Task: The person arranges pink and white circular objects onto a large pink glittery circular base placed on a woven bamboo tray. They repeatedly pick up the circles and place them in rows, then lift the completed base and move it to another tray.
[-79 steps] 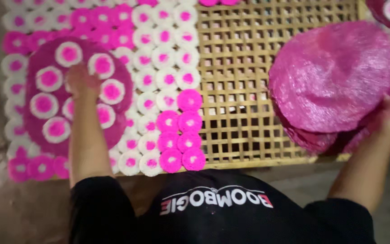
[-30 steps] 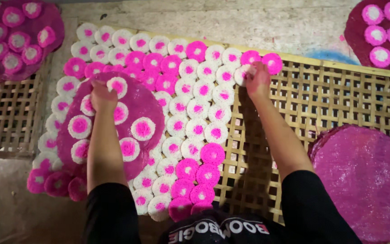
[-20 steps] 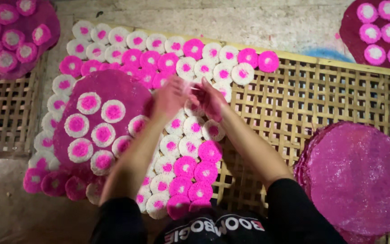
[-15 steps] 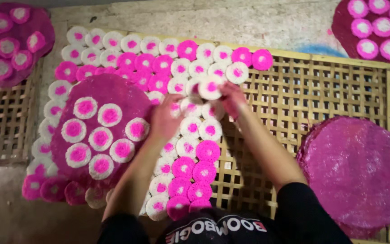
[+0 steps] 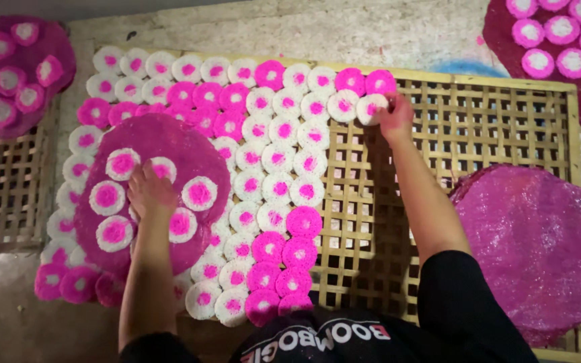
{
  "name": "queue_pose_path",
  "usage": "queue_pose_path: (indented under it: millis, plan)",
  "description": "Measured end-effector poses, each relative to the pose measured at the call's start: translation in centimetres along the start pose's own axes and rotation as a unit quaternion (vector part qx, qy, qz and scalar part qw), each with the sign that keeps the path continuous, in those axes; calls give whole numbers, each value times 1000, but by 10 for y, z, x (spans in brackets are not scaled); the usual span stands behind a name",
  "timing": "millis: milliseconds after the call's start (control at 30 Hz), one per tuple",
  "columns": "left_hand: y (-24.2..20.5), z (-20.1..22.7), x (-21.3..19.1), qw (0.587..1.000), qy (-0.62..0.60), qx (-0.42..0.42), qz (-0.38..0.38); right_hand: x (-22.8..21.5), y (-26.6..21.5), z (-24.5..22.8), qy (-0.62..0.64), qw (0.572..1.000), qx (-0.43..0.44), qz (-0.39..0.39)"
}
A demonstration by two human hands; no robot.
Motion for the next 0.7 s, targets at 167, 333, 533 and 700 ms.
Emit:
queue_pose_path:
  millis: [167, 333, 533, 700]
  plan:
    - [34, -25, 22, 995, -102, -21, -1, -24, -17, -77, -172, 970, -154, 70]
    - [45, -21, 8, 979, -145, -64, -129, -12, -79, -165, -162, 958, -208, 117]
    - [-49, 134, -36, 918, -361, 57, -150, 113, -219, -212, 442, 723, 218, -484]
    - [-115, 196, -50, 907, -359, 162, -148, 136, -211, -161, 506, 713, 373, -312]
Point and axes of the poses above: each hand's wrist, its own y-axis towards the middle knuckle, its own x-axis out of the palm, z = x × y, the point moved 6 cm from there along y, towards the middle knuckle, and after that the axes turned 3 degrees about -y, right-handed, at the moved point
